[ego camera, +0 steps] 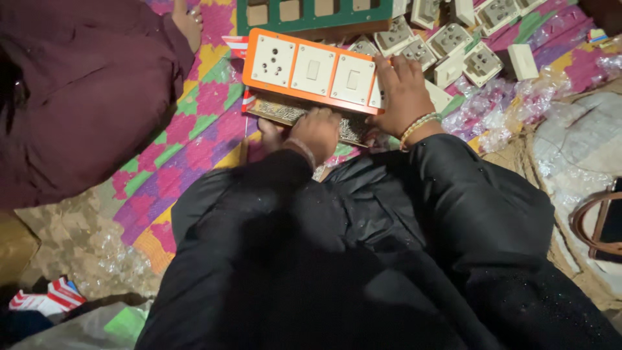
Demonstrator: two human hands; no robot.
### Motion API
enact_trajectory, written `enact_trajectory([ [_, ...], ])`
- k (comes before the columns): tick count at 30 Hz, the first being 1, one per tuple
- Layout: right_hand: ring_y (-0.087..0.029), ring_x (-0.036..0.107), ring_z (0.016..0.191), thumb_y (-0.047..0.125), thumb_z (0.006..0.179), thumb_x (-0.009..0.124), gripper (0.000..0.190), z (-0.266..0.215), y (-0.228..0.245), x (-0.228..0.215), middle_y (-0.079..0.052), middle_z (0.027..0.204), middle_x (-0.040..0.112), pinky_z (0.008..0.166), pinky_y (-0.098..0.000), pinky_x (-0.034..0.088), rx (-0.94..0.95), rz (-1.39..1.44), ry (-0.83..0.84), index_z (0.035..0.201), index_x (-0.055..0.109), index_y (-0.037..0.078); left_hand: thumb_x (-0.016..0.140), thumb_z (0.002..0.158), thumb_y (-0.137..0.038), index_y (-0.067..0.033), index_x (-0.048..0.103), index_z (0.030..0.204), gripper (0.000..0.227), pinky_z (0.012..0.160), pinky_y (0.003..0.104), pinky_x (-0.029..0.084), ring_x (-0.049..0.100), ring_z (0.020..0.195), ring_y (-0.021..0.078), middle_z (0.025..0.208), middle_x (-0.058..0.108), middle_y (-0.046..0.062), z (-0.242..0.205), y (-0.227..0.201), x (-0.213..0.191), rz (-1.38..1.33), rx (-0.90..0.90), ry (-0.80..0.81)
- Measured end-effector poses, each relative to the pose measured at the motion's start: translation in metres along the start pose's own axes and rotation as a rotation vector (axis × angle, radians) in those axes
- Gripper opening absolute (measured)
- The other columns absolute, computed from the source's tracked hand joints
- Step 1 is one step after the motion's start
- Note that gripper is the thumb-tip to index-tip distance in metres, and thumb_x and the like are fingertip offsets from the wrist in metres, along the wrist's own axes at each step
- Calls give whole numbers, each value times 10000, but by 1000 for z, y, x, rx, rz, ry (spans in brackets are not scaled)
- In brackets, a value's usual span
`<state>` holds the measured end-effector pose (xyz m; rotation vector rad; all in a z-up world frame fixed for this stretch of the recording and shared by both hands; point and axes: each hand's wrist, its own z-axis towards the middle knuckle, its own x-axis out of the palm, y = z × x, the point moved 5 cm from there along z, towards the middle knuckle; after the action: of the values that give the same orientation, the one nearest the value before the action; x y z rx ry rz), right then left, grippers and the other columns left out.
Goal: The person assembles electrical switch and socket components into orange and green plastic frames. They pick up individual white plastic modules, align them into the frame slots, and press them into place. The person handles multiple frames and components, occasionally adjusting the position of the frames on the floor.
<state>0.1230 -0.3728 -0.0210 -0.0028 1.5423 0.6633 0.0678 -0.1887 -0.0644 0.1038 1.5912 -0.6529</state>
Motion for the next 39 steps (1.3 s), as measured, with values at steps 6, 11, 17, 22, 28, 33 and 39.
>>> enact_trajectory([
  [6, -484, 377, 1361, 234, 570, 957, 1126, 1, 3, -7, -264, 1452, 465, 1164, -529, 342, 2, 36, -32, 1541, 417, 50, 566, 965, -300, -49, 715, 1020, 297, 912, 538, 511, 662, 1045, 420, 1057, 712, 228, 32, 4, 66, -74, -243, 403],
  [11, -483, 394, 1358, 202, 603, 934, 1089, -2, 8, -11, -249, 1444, 480, 1150, -513, 376, 8, 74, -24, 1547, 415, 51, 537, 957, -163, -54, 729, 1048, 238, 924, 504, 550, 701, 1061, 385, 1106, 719, 233, 33, 12, 86, -76, -271, 468],
  [17, -471, 394, 1365, 198, 610, 934, 1086, -3, 6, -10, -245, 1449, 484, 1163, -500, 373, 5, 59, -25, 1554, 416, 54, 567, 858, -130, -73, 735, 903, 183, 802, 492, 548, 689, 961, 366, 987, 715, 175, 20, -2, 66, -18, -193, 180],
  [22, -477, 380, 1367, 211, 567, 943, 1113, 0, 1, -6, -265, 1450, 466, 1162, -512, 342, -11, 46, -13, 1534, 417, 45, 583, 846, -138, -80, 715, 853, 144, 784, 436, 567, 680, 932, 328, 940, 678, 128, 11, -26, 15, 36, -17, -7],
  [28, -470, 373, 1371, 228, 567, 948, 1122, 0, -1, -3, -262, 1447, 470, 1170, -514, 327, -22, 14, -14, 1538, 417, 40, 607, 834, -80, -2, 660, 962, 160, 802, 483, 519, 649, 941, 367, 925, 630, 173, -15, -33, -84, -81, 120, -161],
  [33, -456, 373, 1409, 207, 613, 916, 1099, -4, -4, 2, -245, 1480, 472, 1202, -487, 333, 22, 42, 27, 1573, 402, 61, 640, 897, 24, -11, 728, 1071, 199, 878, 451, 543, 666, 1004, 365, 1031, 700, 184, -23, 47, -144, -317, -177, -477],
  [39, -490, 341, 1391, 239, 587, 945, 1145, -3, -1, 5, -279, 1491, 435, 1170, -525, 301, 14, -22, 36, 1561, 375, 43, 712, 887, -122, -33, 737, 996, 143, 842, 448, 540, 682, 973, 355, 1008, 714, 162, -16, 80, -120, -313, -472, -465],
])
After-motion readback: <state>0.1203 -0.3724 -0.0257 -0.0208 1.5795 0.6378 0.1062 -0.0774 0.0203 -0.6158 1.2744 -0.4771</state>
